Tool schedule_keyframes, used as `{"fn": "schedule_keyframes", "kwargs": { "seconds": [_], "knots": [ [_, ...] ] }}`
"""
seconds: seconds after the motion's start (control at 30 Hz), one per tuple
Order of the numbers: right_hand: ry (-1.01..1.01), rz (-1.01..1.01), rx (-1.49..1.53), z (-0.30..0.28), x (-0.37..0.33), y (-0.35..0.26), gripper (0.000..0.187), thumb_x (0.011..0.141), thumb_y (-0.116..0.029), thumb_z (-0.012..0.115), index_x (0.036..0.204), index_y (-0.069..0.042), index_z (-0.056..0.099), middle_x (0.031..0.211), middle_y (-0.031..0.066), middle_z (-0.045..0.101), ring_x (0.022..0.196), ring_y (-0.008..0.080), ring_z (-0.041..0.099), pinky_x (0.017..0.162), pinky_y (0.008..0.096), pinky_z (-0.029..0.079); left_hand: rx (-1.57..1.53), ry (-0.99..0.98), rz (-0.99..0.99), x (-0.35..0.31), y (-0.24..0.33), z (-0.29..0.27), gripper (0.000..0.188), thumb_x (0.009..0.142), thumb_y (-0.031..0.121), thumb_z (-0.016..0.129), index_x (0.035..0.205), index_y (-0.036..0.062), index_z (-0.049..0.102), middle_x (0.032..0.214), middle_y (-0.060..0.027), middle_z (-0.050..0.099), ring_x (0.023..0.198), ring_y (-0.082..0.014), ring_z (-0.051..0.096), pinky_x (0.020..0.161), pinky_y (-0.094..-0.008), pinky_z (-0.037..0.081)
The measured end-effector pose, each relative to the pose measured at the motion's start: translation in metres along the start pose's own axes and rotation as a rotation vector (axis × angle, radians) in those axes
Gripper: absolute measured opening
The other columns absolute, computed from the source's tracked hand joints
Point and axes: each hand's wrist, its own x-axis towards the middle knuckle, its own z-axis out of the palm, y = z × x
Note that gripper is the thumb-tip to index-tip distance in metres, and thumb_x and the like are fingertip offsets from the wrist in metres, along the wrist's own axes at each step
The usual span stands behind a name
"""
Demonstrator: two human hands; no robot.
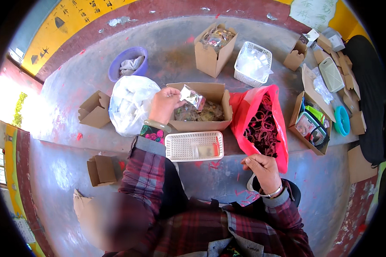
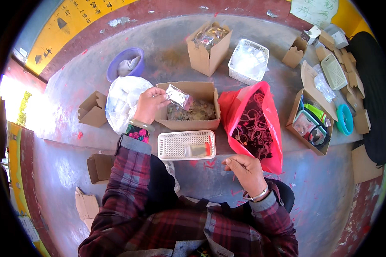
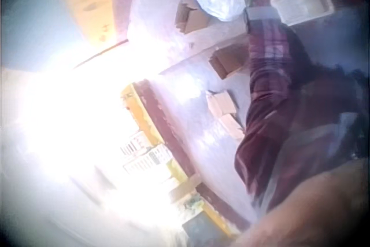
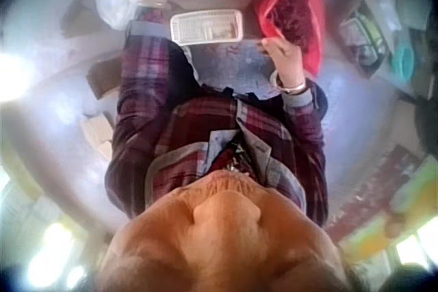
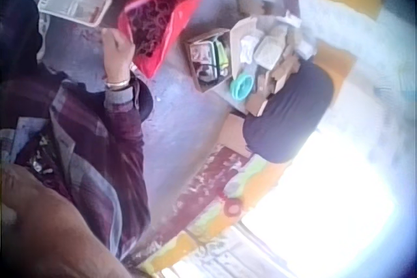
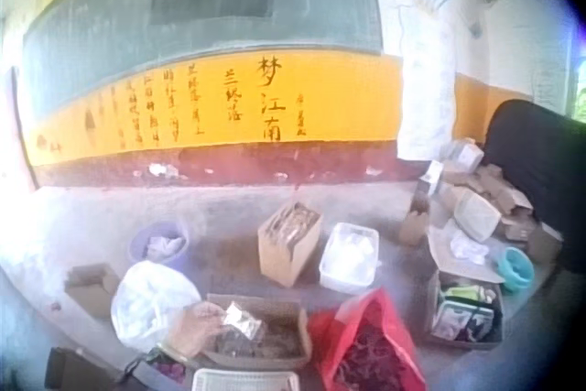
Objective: The person sits on the floor and assembles hair accessories by hand. They pick up small metal clips from a white basket and attach them to pink hair ties taken from a pink bag, then place the finished items into a cardboard box.
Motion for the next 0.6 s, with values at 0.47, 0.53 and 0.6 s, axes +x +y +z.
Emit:
{"fn": "schedule_keyframes", "kwargs": {
  "seconds": [0.47,0.53,0.6],
  "knots": [
    [-0.076,0.152,0.065,-0.014,0.051,-0.006,0.021,0.088,-0.014,0.055,0.086,0.005,0.065,0.072,0.0063,0.063,0.069,0.0108,0.057,0.064,0.0235,0.044,0.269,-0.002,-0.129,0.015,0.010,-0.012,0.010,0.080,-0.001,0.052,0.089,-0.0058,0.054,0.081,-0.0112,0.062,0.075,-0.0155,0.064,0.063,-0.0243,0.052],
    [-0.096,0.156,0.052,-0.016,0.061,-0.004,0.021,0.088,-0.014,0.055,0.087,0.004,0.065,0.073,0.0066,0.063,0.069,0.0114,0.057,0.064,0.0234,0.045,0.263,-0.020,-0.155,0.022,0.002,-0.010,0.010,0.081,-0.001,0.052,0.090,-0.0053,0.054,0.080,-0.0108,0.062,0.073,-0.0154,0.064,0.063,-0.0241,0.052],
    [-0.129,0.168,0.042,-0.018,0.069,-0.005,0.020,0.088,-0.013,0.056,0.087,0.004,0.065,0.074,0.0073,0.063,0.069,0.0121,0.058,0.064,0.0232,0.045,0.270,-0.063,-0.177,0.027,-0.008,-0.008,0.010,0.081,-0.001,0.053,0.091,-0.0049,0.053,0.080,-0.0105,0.062,0.072,-0.0151,0.064,0.063,-0.0242,0.052]
  ]
}}
